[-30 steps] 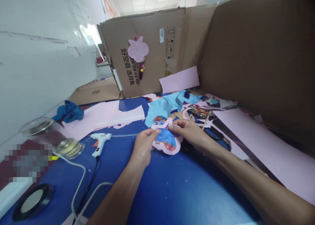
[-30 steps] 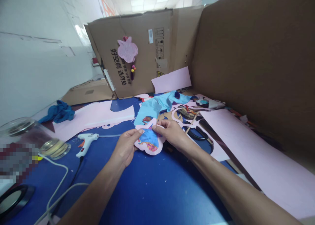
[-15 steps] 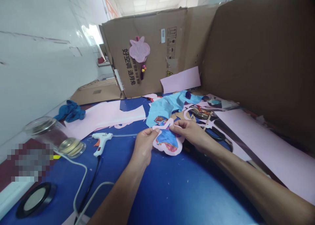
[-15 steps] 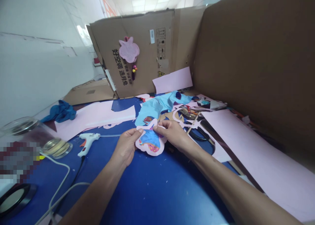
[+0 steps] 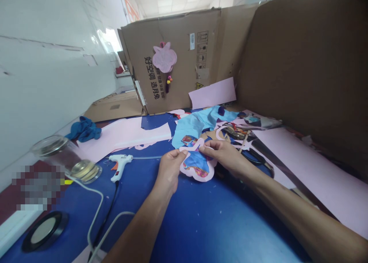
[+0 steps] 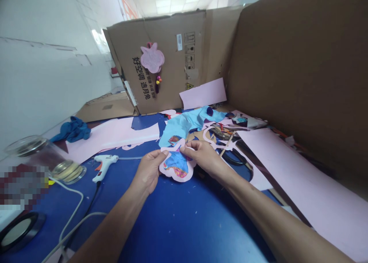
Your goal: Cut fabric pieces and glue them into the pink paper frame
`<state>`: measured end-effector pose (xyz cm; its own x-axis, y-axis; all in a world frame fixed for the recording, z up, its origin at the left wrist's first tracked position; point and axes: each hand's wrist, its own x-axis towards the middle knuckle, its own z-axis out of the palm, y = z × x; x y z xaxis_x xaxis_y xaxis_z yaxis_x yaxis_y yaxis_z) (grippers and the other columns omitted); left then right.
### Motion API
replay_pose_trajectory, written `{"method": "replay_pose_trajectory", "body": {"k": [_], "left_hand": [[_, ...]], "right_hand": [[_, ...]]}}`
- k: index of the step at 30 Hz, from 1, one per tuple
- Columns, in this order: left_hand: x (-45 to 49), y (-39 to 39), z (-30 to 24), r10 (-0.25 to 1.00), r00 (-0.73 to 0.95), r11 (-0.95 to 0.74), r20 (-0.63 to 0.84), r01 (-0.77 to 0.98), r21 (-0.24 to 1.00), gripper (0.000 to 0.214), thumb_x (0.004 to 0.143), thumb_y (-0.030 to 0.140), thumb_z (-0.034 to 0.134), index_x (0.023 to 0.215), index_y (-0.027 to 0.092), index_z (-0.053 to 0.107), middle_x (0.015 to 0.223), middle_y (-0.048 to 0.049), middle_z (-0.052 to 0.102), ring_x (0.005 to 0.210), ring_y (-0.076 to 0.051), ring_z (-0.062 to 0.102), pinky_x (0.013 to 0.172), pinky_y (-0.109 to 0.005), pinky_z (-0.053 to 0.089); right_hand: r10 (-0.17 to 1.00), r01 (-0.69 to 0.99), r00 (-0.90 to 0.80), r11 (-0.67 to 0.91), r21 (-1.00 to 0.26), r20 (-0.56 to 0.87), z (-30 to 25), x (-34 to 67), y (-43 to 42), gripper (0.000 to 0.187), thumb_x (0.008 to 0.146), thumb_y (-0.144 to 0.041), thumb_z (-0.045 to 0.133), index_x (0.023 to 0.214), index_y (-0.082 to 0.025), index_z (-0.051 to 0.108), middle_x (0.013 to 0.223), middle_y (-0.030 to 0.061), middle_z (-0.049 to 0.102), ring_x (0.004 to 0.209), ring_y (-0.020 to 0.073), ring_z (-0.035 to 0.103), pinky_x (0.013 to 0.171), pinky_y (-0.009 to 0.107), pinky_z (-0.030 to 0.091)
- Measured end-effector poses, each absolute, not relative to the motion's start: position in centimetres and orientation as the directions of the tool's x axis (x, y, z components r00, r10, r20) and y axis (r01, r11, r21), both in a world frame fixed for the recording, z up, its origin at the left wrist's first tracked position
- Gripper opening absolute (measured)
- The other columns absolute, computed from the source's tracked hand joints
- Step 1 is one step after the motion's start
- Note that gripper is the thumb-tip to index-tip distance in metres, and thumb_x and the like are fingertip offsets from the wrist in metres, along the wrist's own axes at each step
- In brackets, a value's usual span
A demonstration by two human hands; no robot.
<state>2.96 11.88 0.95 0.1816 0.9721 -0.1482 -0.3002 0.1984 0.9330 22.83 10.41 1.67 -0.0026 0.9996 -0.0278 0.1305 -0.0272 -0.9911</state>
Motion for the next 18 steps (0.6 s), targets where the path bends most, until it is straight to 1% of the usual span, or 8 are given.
{"method": "replay_pose_trajectory", "body": {"k": [4, 9, 12, 15, 18], "left_hand": [[2.99, 11.91, 0.94, 0.971, 0.182, 0.202, -0.153, -0.298, 0.933, 0.043, 0.061, 0.048, 0.097, 0.080, 0.013, 0.080, 0.072, -0.0059, 0.075, 0.059, -0.014, 0.063, 0.063, -0.027, 0.049], [2.99, 11.93, 0.91, 0.972, 0.171, 0.204, -0.158, -0.296, 0.933, 0.045, 0.060, 0.049, 0.098, 0.078, 0.013, 0.078, 0.070, -0.0047, 0.073, 0.057, -0.013, 0.062, 0.060, -0.026, 0.048], [2.95, 11.95, 0.86, 0.972, 0.169, 0.208, -0.163, -0.296, 0.932, 0.045, 0.060, 0.049, 0.098, 0.078, 0.013, 0.078, 0.070, -0.0045, 0.073, 0.056, -0.013, 0.061, 0.059, -0.026, 0.048], [2.93, 11.94, 0.80, 0.971, 0.176, 0.209, -0.162, -0.294, 0.933, 0.044, 0.061, 0.049, 0.098, 0.080, 0.013, 0.079, 0.070, -0.0051, 0.074, 0.056, -0.013, 0.062, 0.058, -0.026, 0.048], [2.97, 11.91, 0.75, 0.968, 0.195, 0.210, -0.158, -0.288, 0.934, 0.044, 0.062, 0.049, 0.097, 0.083, 0.013, 0.081, 0.069, -0.0051, 0.073, 0.056, -0.014, 0.062, 0.059, -0.026, 0.049]], "right_hand": [[1.000, 0.125, -0.004, -0.028, -0.992, -0.029, 1.76, 22.76, 10.38, 0.041, 0.079, -0.058, 0.084, 0.075, -0.020, 0.069, 0.069, -0.0012, 0.063, 0.061, 0.0149, 0.050, 0.060, 0.030, 0.036], [1.000, 0.140, -0.011, -0.020, -0.990, -0.022, 1.55, 22.91, 10.44, 0.040, 0.083, -0.058, 0.081, 0.077, -0.020, 0.069, 0.068, -0.0014, 0.062, 0.060, 0.0147, 0.048, 0.059, 0.030, 0.034], [0.999, 0.147, -0.020, -0.025, -0.989, -0.028, 1.48, 22.99, 10.46, 0.039, 0.084, -0.058, 0.081, 0.079, -0.021, 0.070, 0.070, -0.0010, 0.064, 0.062, 0.0154, 0.050, 0.060, 0.030, 0.036], [0.999, 0.143, -0.033, -0.024, -0.989, -0.029, 1.58, 22.92, 10.43, 0.040, 0.082, -0.058, 0.082, 0.077, -0.021, 0.068, 0.069, -0.0014, 0.063, 0.062, 0.0151, 0.051, 0.059, 0.029, 0.037], [0.999, 0.135, -0.041, -0.015, -0.991, -0.021, 1.63, 22.83, 10.40, 0.043, 0.081, -0.060, 0.083, 0.073, -0.021, 0.066, 0.066, -0.0023, 0.060, 0.059, 0.0143, 0.048, 0.057, 0.029, 0.036]]}}
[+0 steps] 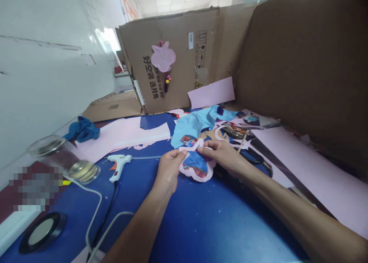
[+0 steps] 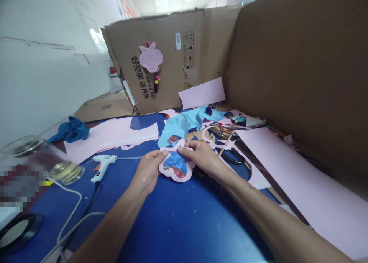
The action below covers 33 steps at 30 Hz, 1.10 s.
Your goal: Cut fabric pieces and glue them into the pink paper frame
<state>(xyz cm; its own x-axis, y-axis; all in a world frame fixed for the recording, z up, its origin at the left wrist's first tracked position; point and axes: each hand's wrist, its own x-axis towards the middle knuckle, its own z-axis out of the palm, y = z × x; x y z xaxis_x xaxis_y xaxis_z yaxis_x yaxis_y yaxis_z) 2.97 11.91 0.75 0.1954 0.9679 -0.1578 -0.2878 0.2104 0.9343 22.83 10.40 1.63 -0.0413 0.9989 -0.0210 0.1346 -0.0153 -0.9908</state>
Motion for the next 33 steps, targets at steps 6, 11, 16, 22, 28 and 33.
{"method": "replay_pose_trajectory", "body": {"k": [6, 11, 16, 22, 28, 33], "left_hand": [[3.08, 11.91, 0.77, 0.967, 0.201, 0.212, -0.155, -0.303, 0.929, 0.046, 0.061, 0.049, 0.098, 0.083, 0.013, 0.081, 0.070, -0.0055, 0.074, 0.059, -0.014, 0.064, 0.062, -0.026, 0.050], [3.12, 11.82, 0.87, 0.967, 0.197, 0.215, -0.161, -0.291, 0.932, 0.047, 0.060, 0.050, 0.097, 0.083, 0.012, 0.080, 0.072, -0.0052, 0.074, 0.059, -0.013, 0.063, 0.062, -0.026, 0.050], [3.09, 11.76, 0.82, 0.968, 0.193, 0.214, -0.162, -0.292, 0.932, 0.046, 0.061, 0.049, 0.096, 0.083, 0.012, 0.080, 0.072, -0.0054, 0.074, 0.058, -0.013, 0.062, 0.061, -0.026, 0.049], [3.16, 11.77, 0.88, 0.966, 0.197, 0.218, -0.166, -0.283, 0.934, 0.048, 0.060, 0.051, 0.096, 0.084, 0.012, 0.079, 0.070, -0.0046, 0.072, 0.056, -0.012, 0.060, 0.059, -0.025, 0.047], [3.03, 11.70, 1.04, 0.955, 0.218, 0.251, -0.201, -0.236, 0.939, 0.048, 0.063, 0.053, 0.094, 0.084, 0.013, 0.077, 0.069, -0.0034, 0.070, 0.056, -0.012, 0.058, 0.057, -0.025, 0.047], [3.05, 11.52, 1.37, 0.958, 0.202, 0.250, -0.206, -0.227, 0.941, 0.044, 0.059, 0.050, 0.095, 0.071, 0.016, 0.069, 0.061, 0.0012, 0.062, 0.052, -0.010, 0.053, 0.054, -0.024, 0.046]], "right_hand": [[0.999, 0.152, -0.037, -0.029, -0.988, -0.035, 1.43, 22.87, 10.42, 0.042, 0.084, -0.058, 0.081, 0.072, -0.022, 0.064, 0.062, -0.0028, 0.056, 0.054, 0.0139, 0.044, 0.053, 0.029, 0.031], [0.999, 0.145, -0.025, -0.029, -0.989, -0.033, 1.53, 22.83, 10.37, 0.044, 0.083, -0.060, 0.082, 0.071, -0.021, 0.063, 0.062, -0.0029, 0.056, 0.054, 0.0133, 0.044, 0.053, 0.028, 0.031], [1.000, 0.163, -0.019, -0.022, -0.986, -0.025, 1.57, 22.78, 10.33, 0.045, 0.084, -0.059, 0.081, 0.071, -0.020, 0.063, 0.062, -0.0034, 0.054, 0.054, 0.0128, 0.044, 0.053, 0.028, 0.031], [0.999, 0.160, -0.016, -0.025, -0.987, -0.028, 1.38, 22.82, 10.40, 0.045, 0.084, -0.059, 0.081, 0.071, -0.020, 0.062, 0.063, -0.0033, 0.055, 0.055, 0.0125, 0.045, 0.053, 0.028, 0.032], [1.000, 0.157, 0.003, -0.027, -0.987, -0.027, 1.44, 22.83, 10.34, 0.047, 0.083, -0.062, 0.081, 0.073, -0.020, 0.062, 0.062, -0.0039, 0.055, 0.053, 0.0116, 0.043, 0.052, 0.027, 0.030], [0.999, 0.171, 0.010, -0.042, -0.984, -0.041, 1.52, 22.79, 10.33, 0.048, 0.081, -0.063, 0.082, 0.073, -0.020, 0.063, 0.063, -0.0031, 0.055, 0.054, 0.0130, 0.044, 0.053, 0.028, 0.031]]}}
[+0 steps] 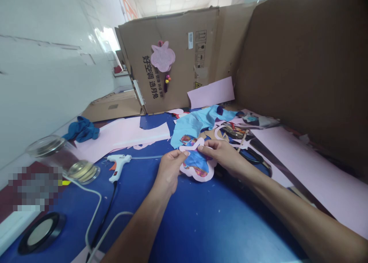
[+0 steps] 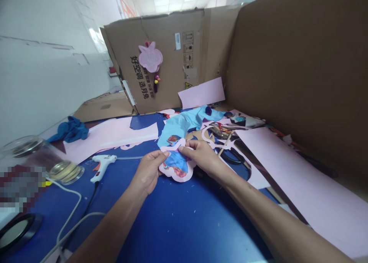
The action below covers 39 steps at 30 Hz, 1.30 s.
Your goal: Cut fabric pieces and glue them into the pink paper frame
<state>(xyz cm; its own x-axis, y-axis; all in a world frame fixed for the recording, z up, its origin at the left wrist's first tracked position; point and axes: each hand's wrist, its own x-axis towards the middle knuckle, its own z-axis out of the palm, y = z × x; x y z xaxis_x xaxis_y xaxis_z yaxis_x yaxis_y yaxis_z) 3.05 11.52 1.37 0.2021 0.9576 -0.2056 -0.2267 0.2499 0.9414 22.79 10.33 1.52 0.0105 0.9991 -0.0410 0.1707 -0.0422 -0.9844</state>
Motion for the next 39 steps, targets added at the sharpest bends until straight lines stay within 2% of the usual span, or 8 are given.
{"method": "replay_pose_trajectory", "body": {"k": [5, 12, 16, 19, 24, 31, 39], "left_hand": [[3.08, 11.57, 1.51, 0.965, 0.168, 0.237, -0.203, -0.214, 0.948, 0.044, 0.058, 0.050, 0.094, 0.071, 0.016, 0.068, 0.061, 0.0012, 0.062, 0.051, -0.010, 0.052, 0.052, -0.024, 0.043], [2.92, 11.56, 1.55, 0.965, 0.156, 0.241, -0.212, -0.201, 0.950, 0.044, 0.057, 0.050, 0.092, 0.071, 0.016, 0.068, 0.062, 0.0002, 0.063, 0.051, -0.010, 0.053, 0.052, -0.024, 0.043], [2.95, 11.48, 1.67, 0.967, 0.157, 0.233, -0.203, -0.203, 0.951, 0.043, 0.058, 0.050, 0.092, 0.067, 0.017, 0.065, 0.061, 0.0002, 0.062, 0.051, -0.010, 0.052, 0.051, -0.024, 0.042], [3.05, 11.45, 1.75, 0.967, 0.156, 0.229, -0.200, -0.202, 0.952, 0.043, 0.058, 0.049, 0.092, 0.065, 0.018, 0.063, 0.060, 0.0007, 0.061, 0.051, -0.010, 0.052, 0.052, -0.024, 0.042], [3.17, 11.42, 1.77, 0.967, 0.158, 0.230, -0.200, -0.202, 0.952, 0.044, 0.058, 0.049, 0.092, 0.065, 0.018, 0.062, 0.060, 0.0010, 0.061, 0.051, -0.010, 0.052, 0.052, -0.024, 0.042], [3.23, 11.36, 1.63, 0.965, 0.162, 0.236, -0.205, -0.208, 0.949, 0.042, 0.059, 0.048, 0.093, 0.068, 0.017, 0.065, 0.061, 0.0004, 0.062, 0.051, -0.010, 0.052, 0.051, -0.023, 0.042], [3.12, 11.42, 1.34, 0.968, 0.171, 0.214, -0.181, -0.199, 0.956, 0.044, 0.061, 0.050, 0.092, 0.065, 0.018, 0.063, 0.060, 0.0008, 0.061, 0.050, -0.010, 0.052, 0.052, -0.024, 0.041]], "right_hand": [[1.000, 0.110, 0.006, 0.020, -0.994, 0.020, 1.81, 22.72, 10.34, 0.052, 0.086, -0.068, 0.076, 0.070, -0.020, 0.063, 0.068, -0.0006, 0.059, 0.062, 0.0146, 0.047, 0.060, 0.029, 0.034], [0.999, -0.031, 0.024, -0.034, -0.999, -0.035, 2.01, 22.82, 10.33, 0.043, 0.088, -0.064, 0.074, 0.083, -0.021, 0.073, 0.077, 0.0039, 0.071, 0.071, 0.0215, 0.060, 0.067, 0.033, 0.044], [1.000, 0.082, 0.017, 0.019, -0.996, 0.020, 2.13, 22.81, 10.21, 0.047, 0.091, -0.063, 0.073, 0.072, -0.020, 0.067, 0.071, 0.0012, 0.064, 0.066, 0.0169, 0.053, 0.064, 0.030, 0.039], [1.000, 0.144, 0.002, 0.016, -0.989, 0.017, 1.93, 22.83, 10.26, 0.046, 0.087, -0.063, 0.078, 0.074, -0.019, 0.069, 0.071, 0.0002, 0.064, 0.065, 0.0152, 0.052, 0.061, 0.029, 0.037], [0.999, 0.147, -0.006, -0.047, -0.988, -0.048, 1.29, 22.85, 10.46, 0.042, 0.082, -0.059, 0.083, 0.080, -0.020, 0.069, 0.068, -0.0019, 0.062, 0.058, 0.0137, 0.050, 0.056, 0.028, 0.035], [1.000, 0.165, -0.006, -0.023, -0.986, -0.024, 1.53, 22.68, 10.41, 0.041, 0.080, -0.057, 0.082, 0.074, -0.019, 0.065, 0.065, -0.0026, 0.059, 0.057, 0.0127, 0.047, 0.055, 0.027, 0.034], [0.999, 0.155, -0.001, -0.033, -0.987, -0.034, 1.75, 22.63, 10.17, 0.041, 0.082, -0.058, 0.081, 0.076, -0.020, 0.068, 0.067, -0.0016, 0.061, 0.058, 0.0134, 0.049, 0.055, 0.028, 0.034]]}}
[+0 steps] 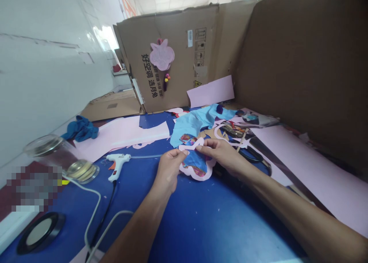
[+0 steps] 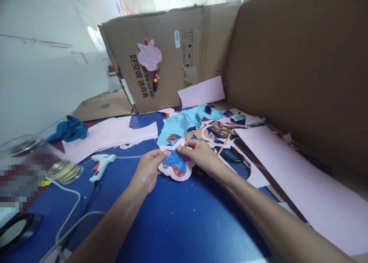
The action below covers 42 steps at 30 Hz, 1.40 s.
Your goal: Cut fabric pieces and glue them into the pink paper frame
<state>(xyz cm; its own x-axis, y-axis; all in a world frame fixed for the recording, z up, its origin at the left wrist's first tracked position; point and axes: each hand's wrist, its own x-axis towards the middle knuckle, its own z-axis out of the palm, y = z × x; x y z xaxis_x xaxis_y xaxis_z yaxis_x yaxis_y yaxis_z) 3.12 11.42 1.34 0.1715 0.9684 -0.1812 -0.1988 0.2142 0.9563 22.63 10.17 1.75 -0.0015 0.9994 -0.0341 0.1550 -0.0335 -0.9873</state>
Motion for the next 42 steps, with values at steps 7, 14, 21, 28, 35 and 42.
{"method": "replay_pose_trajectory", "body": {"k": [7, 14, 21, 28, 35, 42], "left_hand": [[3.4, 11.5, 0.9, 0.971, 0.194, 0.168, -0.138, -0.151, 0.974, 0.044, 0.065, 0.049, 0.090, 0.060, 0.019, 0.059, 0.054, 0.0037, 0.055, 0.047, -0.008, 0.047, 0.052, -0.023, 0.034], [3.4, 11.4, 0.8, 0.969, 0.212, 0.160, -0.129, -0.135, 0.978, 0.041, 0.066, 0.049, 0.091, 0.064, 0.018, 0.064, 0.057, 0.0029, 0.058, 0.050, -0.009, 0.047, 0.053, -0.023, 0.034], [3.4, 11.3, 1.0, 0.955, 0.249, 0.210, -0.160, -0.187, 0.960, 0.047, 0.065, 0.057, 0.092, 0.072, 0.016, 0.070, 0.062, -0.0002, 0.063, 0.052, -0.010, 0.051, 0.055, -0.024, 0.040], [3.4, 11.3, 1.3, 0.950, 0.250, 0.243, -0.186, -0.224, 0.944, 0.058, 0.061, 0.065, 0.094, 0.081, 0.014, 0.075, 0.066, -0.0029, 0.067, 0.054, -0.013, 0.056, 0.055, -0.026, 0.045], [3.3, 11.4, 1.0, 0.958, 0.224, 0.231, -0.180, -0.226, 0.946, 0.052, 0.062, 0.059, 0.094, 0.081, 0.014, 0.077, 0.067, -0.0033, 0.070, 0.053, -0.013, 0.057, 0.055, -0.026, 0.044], [3.4, 11.5, 0.8, 0.961, 0.219, 0.221, -0.169, -0.239, 0.946, 0.050, 0.065, 0.058, 0.093, 0.083, 0.014, 0.077, 0.066, -0.0018, 0.068, 0.052, -0.011, 0.056, 0.053, -0.024, 0.043]], "right_hand": [[0.996, 0.101, -0.003, -0.086, -0.991, -0.087, 2.7, 22.2, 9.8, 0.039, 0.075, -0.055, 0.088, 0.083, -0.019, 0.075, 0.064, -0.0025, 0.061, 0.054, 0.0131, 0.049, 0.052, 0.027, 0.035], [0.997, 0.113, 0.006, -0.074, -0.991, -0.074, 1.8, 22.4, 10.1, 0.041, 0.072, -0.055, 0.089, 0.083, -0.017, 0.075, 0.068, 0.0004, 0.067, 0.059, 0.0143, 0.053, 0.055, 0.027, 0.038], [0.997, 0.090, 0.015, -0.079, -0.993, -0.078, 1.5, 22.5, 10.3, 0.040, 0.073, -0.053, 0.090, 0.080, -0.017, 0.075, 0.065, -0.0015, 0.064, 0.055, 0.0125, 0.050, 0.053, 0.027, 0.036], [0.996, 0.077, 0.007, -0.088, -0.993, -0.088, 1.5, 22.5, 10.2, 0.038, 0.073, -0.052, 0.089, 0.082, -0.018, 0.076, 0.071, 0.0018, 0.071, 0.059, 0.0152, 0.056, 0.057, 0.029, 0.041], [0.997, 0.088, 0.003, -0.081, -0.993, -0.081, 1.6, 22.5, 10.2, 0.037, 0.074, -0.052, 0.089, 0.081, -0.018, 0.076, 0.069, 0.0015, 0.071, 0.058, 0.0152, 0.056, 0.057, 0.029, 0.040], [0.997, 0.102, 0.006, -0.078, -0.992, -0.078, 1.6, 22.4, 10.1, 0.038, 0.072, -0.052, 0.089, 0.079, -0.018, 0.074, 0.065, -0.0001, 0.067, 0.056, 0.0133, 0.051, 0.054, 0.027, 0.037]]}}
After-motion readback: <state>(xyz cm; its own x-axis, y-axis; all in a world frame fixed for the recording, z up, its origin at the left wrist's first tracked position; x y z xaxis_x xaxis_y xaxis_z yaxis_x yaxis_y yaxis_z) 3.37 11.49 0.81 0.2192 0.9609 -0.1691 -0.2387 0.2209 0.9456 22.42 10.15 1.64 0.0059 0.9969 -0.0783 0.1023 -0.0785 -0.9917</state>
